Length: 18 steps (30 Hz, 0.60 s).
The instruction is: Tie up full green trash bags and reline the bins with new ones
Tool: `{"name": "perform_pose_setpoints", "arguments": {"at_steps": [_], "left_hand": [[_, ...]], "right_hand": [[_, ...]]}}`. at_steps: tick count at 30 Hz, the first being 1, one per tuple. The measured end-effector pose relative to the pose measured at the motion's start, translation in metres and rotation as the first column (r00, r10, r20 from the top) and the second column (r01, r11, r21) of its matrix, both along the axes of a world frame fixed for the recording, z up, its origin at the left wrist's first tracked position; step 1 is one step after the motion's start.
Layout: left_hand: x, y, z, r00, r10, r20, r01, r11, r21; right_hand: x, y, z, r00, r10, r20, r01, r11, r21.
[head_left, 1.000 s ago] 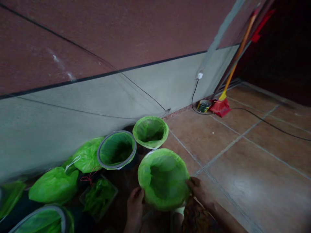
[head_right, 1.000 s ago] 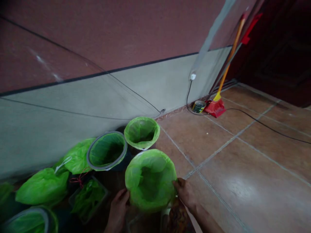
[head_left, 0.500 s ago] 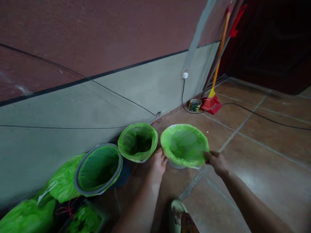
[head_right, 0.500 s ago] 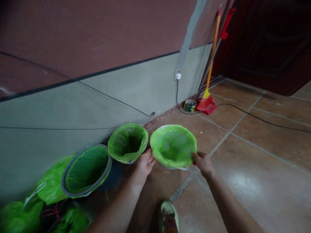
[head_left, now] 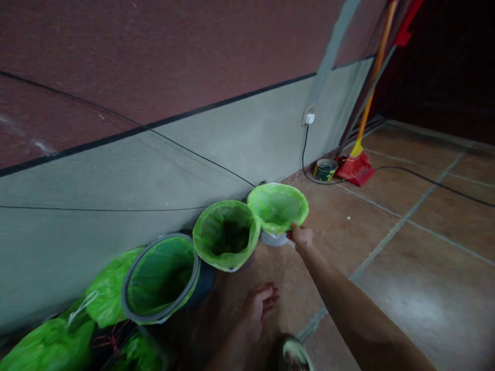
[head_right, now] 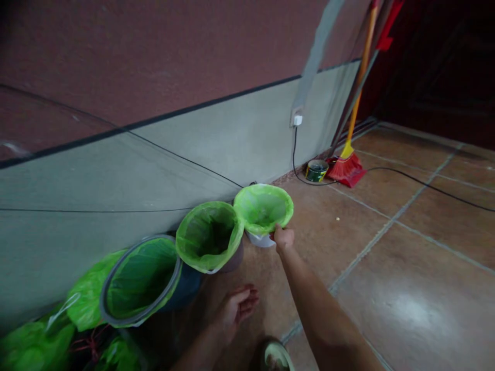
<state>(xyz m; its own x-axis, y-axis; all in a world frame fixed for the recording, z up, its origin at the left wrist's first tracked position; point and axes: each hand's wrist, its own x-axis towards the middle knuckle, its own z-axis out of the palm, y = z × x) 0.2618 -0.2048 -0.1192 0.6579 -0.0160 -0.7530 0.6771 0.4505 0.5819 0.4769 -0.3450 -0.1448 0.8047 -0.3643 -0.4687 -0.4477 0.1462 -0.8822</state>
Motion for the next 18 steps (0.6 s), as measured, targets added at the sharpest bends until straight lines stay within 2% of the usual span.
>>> {"name": "perform_pose_setpoints", "arguments": {"at_steps": [2, 5, 8, 12, 15, 16, 18], "left_hand": [[-0.018, 0.016, 0.007, 0.999, -0.043, 0.000, 0.043, 0.997, 0.069], [-0.041, 0.048, 0.030, 0.997, -0.071, 0.008, 0.069, 0.983, 0.173], [-0.062, 0.085, 0.061, 0.997, -0.073, 0.030, 0.062, 0.962, 0.267], [-0.094, 0.137, 0.101, 0.996, -0.072, 0.053, 0.042, 0.903, 0.428], [-0.131, 0.178, 0.123, 0.997, 0.013, 0.082, -0.053, 0.861, 0.505], [-0.148, 0.194, 0.129, 0.993, 0.052, 0.109, -0.101, 0.850, 0.517], [-0.187, 0.225, 0.137, 0.978, 0.163, 0.132, -0.209, 0.821, 0.531]], "right_hand": [[-0.012, -0.004, 0.006, 1.000, -0.011, -0.010, 0.011, 0.998, 0.065], [-0.047, -0.013, 0.010, 1.000, 0.008, -0.029, -0.004, 0.993, 0.118], [-0.095, -0.013, 0.004, 0.988, 0.117, -0.097, -0.107, 0.989, 0.107], [-0.160, 0.010, -0.001, 0.935, 0.303, -0.187, -0.297, 0.953, 0.058], [-0.197, 0.039, 0.011, 0.846, 0.490, -0.209, -0.489, 0.870, 0.063], [-0.205, 0.050, 0.017, 0.793, 0.571, -0.212, -0.572, 0.818, 0.065], [-0.219, 0.076, 0.031, 0.649, 0.728, -0.220, -0.738, 0.673, 0.049]]}}
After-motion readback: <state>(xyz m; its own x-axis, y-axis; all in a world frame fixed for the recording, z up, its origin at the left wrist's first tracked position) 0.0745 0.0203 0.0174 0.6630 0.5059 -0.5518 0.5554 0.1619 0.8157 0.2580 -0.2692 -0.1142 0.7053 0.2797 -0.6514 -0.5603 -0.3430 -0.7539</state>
